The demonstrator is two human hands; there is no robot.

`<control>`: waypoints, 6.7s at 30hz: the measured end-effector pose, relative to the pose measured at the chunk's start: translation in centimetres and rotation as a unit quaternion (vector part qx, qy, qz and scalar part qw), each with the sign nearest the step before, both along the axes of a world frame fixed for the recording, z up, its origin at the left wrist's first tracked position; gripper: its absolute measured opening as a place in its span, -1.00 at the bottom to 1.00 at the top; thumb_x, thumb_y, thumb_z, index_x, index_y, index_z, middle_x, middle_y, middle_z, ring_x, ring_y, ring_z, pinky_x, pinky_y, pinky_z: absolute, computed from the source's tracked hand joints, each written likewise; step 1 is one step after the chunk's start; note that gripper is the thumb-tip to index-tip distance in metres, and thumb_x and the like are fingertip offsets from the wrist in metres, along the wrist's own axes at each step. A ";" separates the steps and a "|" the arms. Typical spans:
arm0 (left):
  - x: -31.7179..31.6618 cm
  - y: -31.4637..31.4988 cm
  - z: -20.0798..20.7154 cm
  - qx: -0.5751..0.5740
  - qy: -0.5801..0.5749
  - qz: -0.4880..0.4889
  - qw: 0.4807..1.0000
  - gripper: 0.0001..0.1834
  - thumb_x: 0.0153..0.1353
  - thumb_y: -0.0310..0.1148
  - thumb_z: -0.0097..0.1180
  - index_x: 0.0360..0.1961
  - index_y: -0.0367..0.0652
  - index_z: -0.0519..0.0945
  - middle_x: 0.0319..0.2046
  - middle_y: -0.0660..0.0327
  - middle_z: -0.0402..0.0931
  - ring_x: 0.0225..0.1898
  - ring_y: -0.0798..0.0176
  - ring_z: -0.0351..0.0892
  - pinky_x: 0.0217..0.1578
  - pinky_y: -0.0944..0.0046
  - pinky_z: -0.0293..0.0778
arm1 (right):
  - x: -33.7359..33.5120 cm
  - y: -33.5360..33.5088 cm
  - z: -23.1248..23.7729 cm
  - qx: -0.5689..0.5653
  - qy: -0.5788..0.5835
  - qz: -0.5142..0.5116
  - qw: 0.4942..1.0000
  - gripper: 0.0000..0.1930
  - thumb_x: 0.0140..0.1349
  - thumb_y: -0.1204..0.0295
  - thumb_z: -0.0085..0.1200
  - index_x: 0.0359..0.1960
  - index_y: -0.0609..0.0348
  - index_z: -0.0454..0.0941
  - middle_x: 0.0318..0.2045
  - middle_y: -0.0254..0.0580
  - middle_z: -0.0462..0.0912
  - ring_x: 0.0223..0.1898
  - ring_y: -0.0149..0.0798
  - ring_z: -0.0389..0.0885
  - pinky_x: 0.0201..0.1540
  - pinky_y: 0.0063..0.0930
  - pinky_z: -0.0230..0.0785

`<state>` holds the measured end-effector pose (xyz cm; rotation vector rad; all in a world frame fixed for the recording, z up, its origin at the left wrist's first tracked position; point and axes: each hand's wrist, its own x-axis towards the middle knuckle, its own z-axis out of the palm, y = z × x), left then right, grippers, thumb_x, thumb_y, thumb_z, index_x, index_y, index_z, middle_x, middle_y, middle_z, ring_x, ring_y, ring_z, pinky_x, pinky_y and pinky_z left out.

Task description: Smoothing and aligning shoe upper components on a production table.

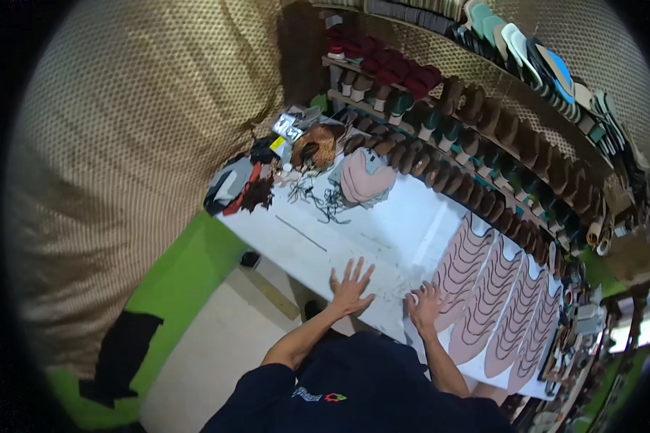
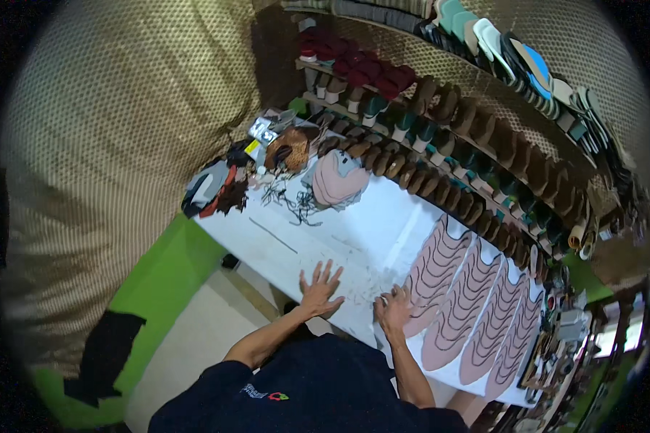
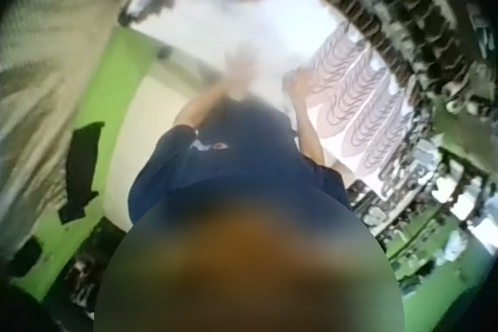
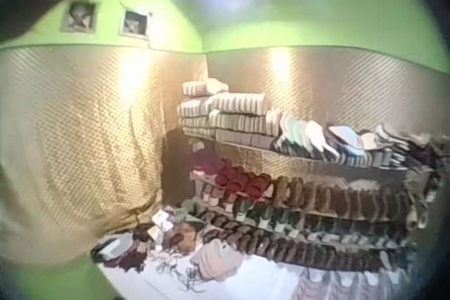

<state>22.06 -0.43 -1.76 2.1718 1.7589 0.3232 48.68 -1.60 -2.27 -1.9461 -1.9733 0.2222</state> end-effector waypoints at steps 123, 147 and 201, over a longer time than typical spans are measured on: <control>-15.3 18.0 -1.3 0.065 -0.066 -0.294 0.951 -0.82 0.33 -0.40 0.22 -0.10 0.15 0.72 0.63 0.13 0.07 0.61 -0.22 -0.07 0.33 -0.68 -0.27 | -15.0 -4.0 1.0 -0.018 -0.022 -0.264 0.964 -0.82 0.24 0.34 0.28 -0.16 0.05 0.80 0.16 -0.29 0.59 0.30 -0.16 0.45 0.47 0.38 -0.14; -15.1 19.7 -1.8 0.026 0.014 -0.196 0.980 -0.67 0.40 -0.15 0.25 0.16 0.44 0.70 0.65 0.07 -0.04 0.63 -0.23 -0.17 0.29 -0.78 -0.21 | -23.7 11.7 0.3 -0.003 0.078 -0.027 0.997 -0.88 0.17 0.30 0.29 -0.36 -0.01 0.79 0.10 -0.37 0.63 0.26 -0.21 0.49 0.47 0.35 -0.13; -14.8 20.0 -1.4 0.011 -0.016 -0.201 0.979 -0.71 0.33 -0.16 0.32 0.06 0.23 0.76 0.63 0.07 0.02 0.65 -0.19 -0.24 0.30 -0.75 -0.33 | -23.2 16.6 0.0 -0.003 0.096 -0.068 0.993 -0.80 0.23 0.21 0.25 -0.36 -0.03 0.84 0.04 -0.36 0.68 0.23 -0.19 0.53 0.45 0.59 -0.22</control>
